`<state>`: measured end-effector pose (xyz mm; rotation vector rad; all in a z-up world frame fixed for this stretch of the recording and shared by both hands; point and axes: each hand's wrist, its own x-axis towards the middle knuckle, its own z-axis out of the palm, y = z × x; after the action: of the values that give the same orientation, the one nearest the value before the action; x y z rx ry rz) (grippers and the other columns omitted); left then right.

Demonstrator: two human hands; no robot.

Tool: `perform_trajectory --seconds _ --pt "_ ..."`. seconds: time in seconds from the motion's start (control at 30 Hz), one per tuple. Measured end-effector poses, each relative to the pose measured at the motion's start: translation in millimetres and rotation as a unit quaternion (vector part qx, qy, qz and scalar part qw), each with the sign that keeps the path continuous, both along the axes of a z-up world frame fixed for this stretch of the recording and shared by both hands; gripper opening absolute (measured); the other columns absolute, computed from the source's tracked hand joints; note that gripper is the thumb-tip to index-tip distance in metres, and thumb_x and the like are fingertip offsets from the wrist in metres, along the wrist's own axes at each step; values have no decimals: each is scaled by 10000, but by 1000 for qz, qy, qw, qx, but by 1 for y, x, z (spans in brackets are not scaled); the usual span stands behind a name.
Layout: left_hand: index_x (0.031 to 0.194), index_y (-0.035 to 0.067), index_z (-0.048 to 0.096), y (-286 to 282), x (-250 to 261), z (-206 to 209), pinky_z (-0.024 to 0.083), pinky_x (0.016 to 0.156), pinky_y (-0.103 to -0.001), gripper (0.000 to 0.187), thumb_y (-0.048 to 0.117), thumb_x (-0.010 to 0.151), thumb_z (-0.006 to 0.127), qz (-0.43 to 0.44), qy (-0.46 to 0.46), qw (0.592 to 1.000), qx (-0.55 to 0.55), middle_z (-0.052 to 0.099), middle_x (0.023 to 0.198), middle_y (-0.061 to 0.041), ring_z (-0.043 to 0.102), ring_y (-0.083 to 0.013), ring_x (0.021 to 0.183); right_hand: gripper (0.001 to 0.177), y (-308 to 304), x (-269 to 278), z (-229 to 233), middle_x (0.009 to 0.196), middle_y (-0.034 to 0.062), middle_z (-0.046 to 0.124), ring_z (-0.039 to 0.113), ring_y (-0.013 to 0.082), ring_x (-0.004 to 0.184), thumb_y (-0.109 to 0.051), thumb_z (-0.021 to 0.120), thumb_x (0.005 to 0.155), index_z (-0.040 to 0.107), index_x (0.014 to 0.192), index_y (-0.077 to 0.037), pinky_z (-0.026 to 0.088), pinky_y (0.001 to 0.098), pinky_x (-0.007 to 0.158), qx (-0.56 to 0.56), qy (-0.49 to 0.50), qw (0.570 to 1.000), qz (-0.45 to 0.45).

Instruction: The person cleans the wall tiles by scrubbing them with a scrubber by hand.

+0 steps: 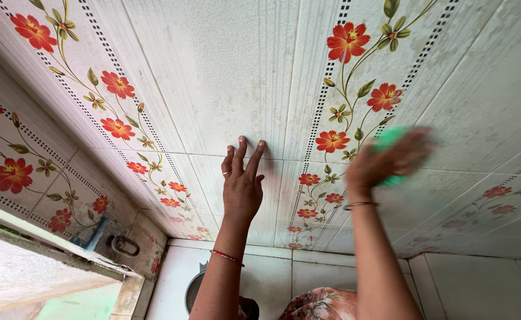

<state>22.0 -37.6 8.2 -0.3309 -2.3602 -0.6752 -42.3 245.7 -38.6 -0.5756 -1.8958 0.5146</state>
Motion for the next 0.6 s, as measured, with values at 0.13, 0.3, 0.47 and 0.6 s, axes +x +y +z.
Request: perform_trajectory --seconds 0.13,0.3,0.47,0.6 --pt "1524 292 487 0 -4 -7 478 1098 -405 837 -147 824 624 19 44 999 -18 332 1650 -69 374 -397 1472 769 -71 -11 -48 1574 262 399 251 533 1499 -502 520 975 364 1569 -38 -11 797 1125 260 -83 950 153" --pt "1510 303 500 0 -4 -6 507 1045 -393 929 -216 740 531 12 47 999 1 349 1637 -71 391 -412 1433 492 -123 -13 -179 1532 92 529 552 331 1264 -199 436 1036 489 1508 -73 363 587 970 682 -99 673 269" --pt "1500 337 521 -1 -4 -6 534 1009 -379 963 -262 748 472 19 39 999 11 380 1646 -33 406 -390 1444 569 -119 -1 -232 1714 -60 343 381 68 1558 -248 356 1025 432 1588 -230 352 374 1261 753 -69 578 309" --pt "1480 337 515 -7 -7 -7 543 974 -348 986 -272 707 448 8 11 1000 23 401 1626 -28 424 -384 1417 458 -116 -8 -136 1317 179 579 578 365 1139 -203 340 1157 470 1582 -92 508 562 908 454 -391 673 435"
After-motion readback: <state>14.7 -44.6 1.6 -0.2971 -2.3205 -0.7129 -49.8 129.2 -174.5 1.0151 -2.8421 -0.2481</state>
